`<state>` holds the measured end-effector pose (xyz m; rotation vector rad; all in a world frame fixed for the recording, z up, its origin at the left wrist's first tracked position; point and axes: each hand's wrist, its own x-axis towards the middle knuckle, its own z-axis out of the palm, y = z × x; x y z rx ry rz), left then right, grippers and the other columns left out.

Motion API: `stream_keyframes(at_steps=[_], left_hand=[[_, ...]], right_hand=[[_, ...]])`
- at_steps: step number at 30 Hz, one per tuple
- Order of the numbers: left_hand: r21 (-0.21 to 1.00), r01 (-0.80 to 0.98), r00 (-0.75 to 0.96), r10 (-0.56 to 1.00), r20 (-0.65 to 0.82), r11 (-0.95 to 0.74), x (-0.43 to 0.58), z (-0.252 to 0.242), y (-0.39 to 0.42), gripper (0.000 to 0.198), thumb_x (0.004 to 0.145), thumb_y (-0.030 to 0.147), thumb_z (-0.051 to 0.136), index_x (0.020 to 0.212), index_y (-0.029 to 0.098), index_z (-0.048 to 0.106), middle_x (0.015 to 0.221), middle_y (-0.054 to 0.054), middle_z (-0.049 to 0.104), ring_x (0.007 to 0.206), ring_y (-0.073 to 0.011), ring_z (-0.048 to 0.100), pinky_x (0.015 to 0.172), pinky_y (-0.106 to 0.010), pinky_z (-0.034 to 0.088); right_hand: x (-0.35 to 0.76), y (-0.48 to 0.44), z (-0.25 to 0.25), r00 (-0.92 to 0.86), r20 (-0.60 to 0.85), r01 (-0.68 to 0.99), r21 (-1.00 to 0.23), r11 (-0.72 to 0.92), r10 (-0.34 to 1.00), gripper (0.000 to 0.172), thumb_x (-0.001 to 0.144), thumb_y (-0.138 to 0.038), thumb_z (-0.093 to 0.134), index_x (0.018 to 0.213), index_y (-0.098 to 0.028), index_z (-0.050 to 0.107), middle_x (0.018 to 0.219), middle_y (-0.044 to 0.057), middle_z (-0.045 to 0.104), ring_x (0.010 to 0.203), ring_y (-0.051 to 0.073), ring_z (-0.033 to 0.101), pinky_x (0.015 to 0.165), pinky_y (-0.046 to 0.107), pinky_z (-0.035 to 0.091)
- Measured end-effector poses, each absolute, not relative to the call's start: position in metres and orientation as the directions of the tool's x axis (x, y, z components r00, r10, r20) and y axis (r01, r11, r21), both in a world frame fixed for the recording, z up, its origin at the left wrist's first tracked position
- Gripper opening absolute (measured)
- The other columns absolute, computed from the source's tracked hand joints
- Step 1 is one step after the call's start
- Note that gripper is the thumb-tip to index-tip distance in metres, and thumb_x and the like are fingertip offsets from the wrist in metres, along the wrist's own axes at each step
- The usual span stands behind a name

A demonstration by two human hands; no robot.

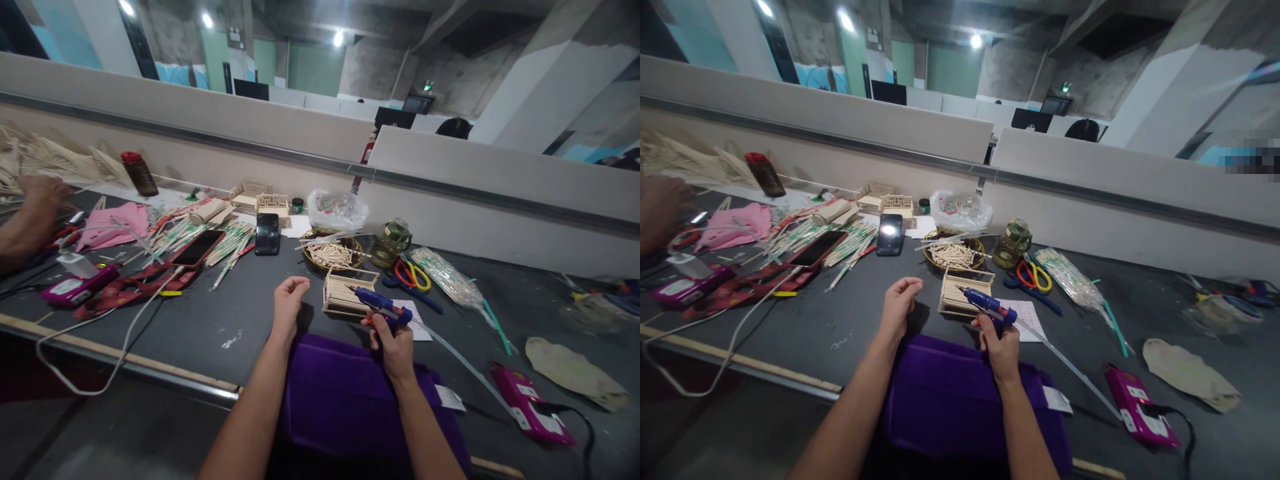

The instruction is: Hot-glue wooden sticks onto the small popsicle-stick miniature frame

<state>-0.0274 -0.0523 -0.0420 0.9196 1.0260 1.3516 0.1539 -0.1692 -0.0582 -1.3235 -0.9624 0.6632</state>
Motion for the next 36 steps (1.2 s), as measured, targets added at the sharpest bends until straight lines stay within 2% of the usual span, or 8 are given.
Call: stream_keyframes(at_steps=[4,10,14,19,23,36], left_hand=[[0.944,-0.312,0.112,0.991,-0.073,0.105,-0.024,-0.04,-0.056,0.022,0.062,0.034,0.075,0.067,0.015,0.063,0.051,0.008,0.045,0.038,-0.0024,0.025,0.038,-0.018,0.015],[0.934,-0.313,0.231,0.968,-0.101,0.172,-0.021,-0.04,-0.057,0.029,0.062,0.038,0.078,0.068,0.016,0.06,0.051,0.009,0.041,0.039,-0.0025,0.023,0.039,-0.019,0.014],[0.916,-0.336,0.284,0.951,-0.121,0.217,-0.02,-0.04,-0.057,0.03,0.062,0.039,0.078,0.067,0.017,0.058,0.047,0.011,0.034,0.039,-0.0026,0.02,0.039,-0.018,0.013],[0.934,-0.29,0.274,0.953,-0.128,0.208,-0.017,-0.039,-0.058,0.034,0.06,0.042,0.078,0.065,0.017,0.057,0.049,0.01,0.037,0.039,-0.0026,0.022,0.039,-0.018,0.014],[0.971,-0.196,0.234,0.968,-0.09,0.137,-0.012,-0.036,-0.059,0.034,0.059,0.043,0.078,0.063,0.016,0.057,0.051,0.008,0.042,0.041,-0.0038,0.028,0.039,-0.018,0.019],[0.984,-0.135,0.213,0.973,-0.088,0.119,-0.009,-0.038,-0.057,0.034,0.061,0.043,0.076,0.061,0.017,0.054,0.05,0.009,0.039,0.042,-0.005,0.029,0.04,-0.018,0.019]], right_hand=[[0.153,-0.169,-0.055,0.481,0.195,0.116,-0.981,0.158,0.855,0.036,0.082,-0.049,0.064,0.085,-0.014,0.066,0.073,0.007,0.069,0.037,0.007,0.043,0.035,0.022,0.034],[0.153,-0.169,-0.056,0.476,0.194,0.132,-0.98,0.148,0.858,0.036,0.084,-0.049,0.063,0.084,-0.013,0.067,0.073,0.007,0.07,0.038,0.007,0.043,0.038,0.022,0.035],[0.154,-0.17,-0.055,0.463,0.2,0.137,-0.979,0.153,0.864,0.037,0.085,-0.05,0.062,0.081,-0.014,0.067,0.064,0.004,0.067,0.037,0.008,0.043,0.038,0.022,0.035],[0.154,-0.17,-0.055,0.454,0.203,0.151,-0.977,0.15,0.868,0.037,0.085,-0.051,0.061,0.079,-0.014,0.067,0.059,0.002,0.064,0.038,0.009,0.044,0.038,0.023,0.035],[0.155,-0.169,-0.059,0.457,0.212,0.164,-0.975,0.152,0.864,0.036,0.085,-0.05,0.061,0.079,-0.015,0.069,0.042,-0.003,0.05,0.037,0.01,0.042,0.039,0.023,0.035],[0.155,-0.168,-0.06,0.456,0.2,0.142,-0.978,0.151,0.867,0.036,0.085,-0.049,0.061,0.076,-0.015,0.069,0.04,-0.004,0.047,0.037,0.009,0.041,0.041,0.022,0.033]])
